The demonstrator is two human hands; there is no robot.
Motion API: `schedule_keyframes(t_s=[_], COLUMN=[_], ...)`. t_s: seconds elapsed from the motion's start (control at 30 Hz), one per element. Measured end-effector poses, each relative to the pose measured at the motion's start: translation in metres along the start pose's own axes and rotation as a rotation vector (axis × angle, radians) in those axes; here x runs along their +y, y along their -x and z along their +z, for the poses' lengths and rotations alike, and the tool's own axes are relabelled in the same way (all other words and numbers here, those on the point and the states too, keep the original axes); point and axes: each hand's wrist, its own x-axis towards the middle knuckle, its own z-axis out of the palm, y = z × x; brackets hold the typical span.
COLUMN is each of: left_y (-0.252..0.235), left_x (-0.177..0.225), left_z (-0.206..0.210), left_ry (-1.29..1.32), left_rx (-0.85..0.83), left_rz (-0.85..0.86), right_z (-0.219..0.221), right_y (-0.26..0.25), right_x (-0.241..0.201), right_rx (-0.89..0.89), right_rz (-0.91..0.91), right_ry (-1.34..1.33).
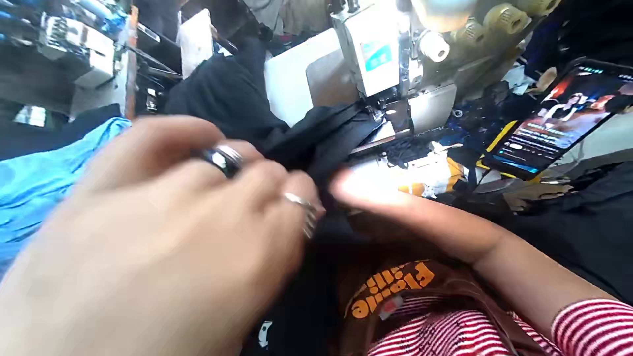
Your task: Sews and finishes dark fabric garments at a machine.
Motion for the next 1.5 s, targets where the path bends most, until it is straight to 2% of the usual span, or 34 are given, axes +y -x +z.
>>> schedule_keyframes(t_s=[0.07,0.13,0.2,0.3,0.33,0.4,0.5,0.57,0.67,0.8,0.97,1.03,1.1,1.2,1.27,1.4,1.5], left_y=[0.003,0.006,0.01,0.015,0.014,0.013,0.01,0.011,0.013,0.014,0.017,0.018,0.017,0.015,0.015,0.011,0.002], left_x=[-0.036,-0.059,-0.068,-0.07,-0.069,-0.065,-0.064,-0.064,-0.065,-0.065,-0.068,-0.067,-0.066,-0.068,-0.07,-0.076,-0.078], left_z=[0.012,0.025,0.038,0.052,0.052,0.045,0.039,0.039,0.04,0.042,0.043,0.043,0.043,0.044,0.044,0.038,0.034], left_ry=[-0.028,0.002,0.055,0.112,0.117,0.12,0.111,0.123,0.169,0.24,0.275,0.277,0.258,0.241,0.304,0.503,0.619], left_rx=[-0.007,0.009,0.008,0.062,0.079,0.105,0.136,0.146,0.185,0.246,0.257,0.247,0.24,0.244,0.251,0.243,0.245], left_rz=[-0.06,-0.099,-0.127,-0.14,-0.14,-0.13,-0.087,-0.073,-0.06,-0.036,-0.008,0.001,0.006,0.021,0.044,0.115,0.188], right_z=[-0.019,-0.041,-0.074,-0.105,-0.108,-0.1,-0.083,-0.079,-0.078,-0.076,-0.083,-0.084,-0.084,-0.09,-0.095,-0.099,-0.101], right_y=[0.005,0.014,0.024,0.017,0.009,-0.004,-0.009,-0.009,-0.014,-0.014,-0.012,-0.012,-0.01,-0.008,-0.008,-0.007,-0.006], right_x=[0.005,0.02,0.019,0.007,0.004,-0.004,-0.027,-0.034,-0.029,-0.026,-0.026,-0.026,-0.028,-0.024,-0.02,-0.015,-0.014], right_rx=[-0.177,-0.238,-0.108,0.272,0.306,0.236,0.115,0.202,0.386,0.366,0.392,0.352,0.3,0.299,0.347,0.4,0.441], right_rz=[-0.025,-0.132,-0.146,-0.103,-0.079,-0.05,-0.157,-0.233,-0.195,-0.134,-0.114,-0.091,-0.117,-0.228,-0.232,-0.212,-0.236], right_ry=[0.093,0.053,0.02,0.135,0.189,0.259,0.156,0.086,0.147,0.232,0.231,0.24,0.188,-0.033,-0.039,0.14,0.119])
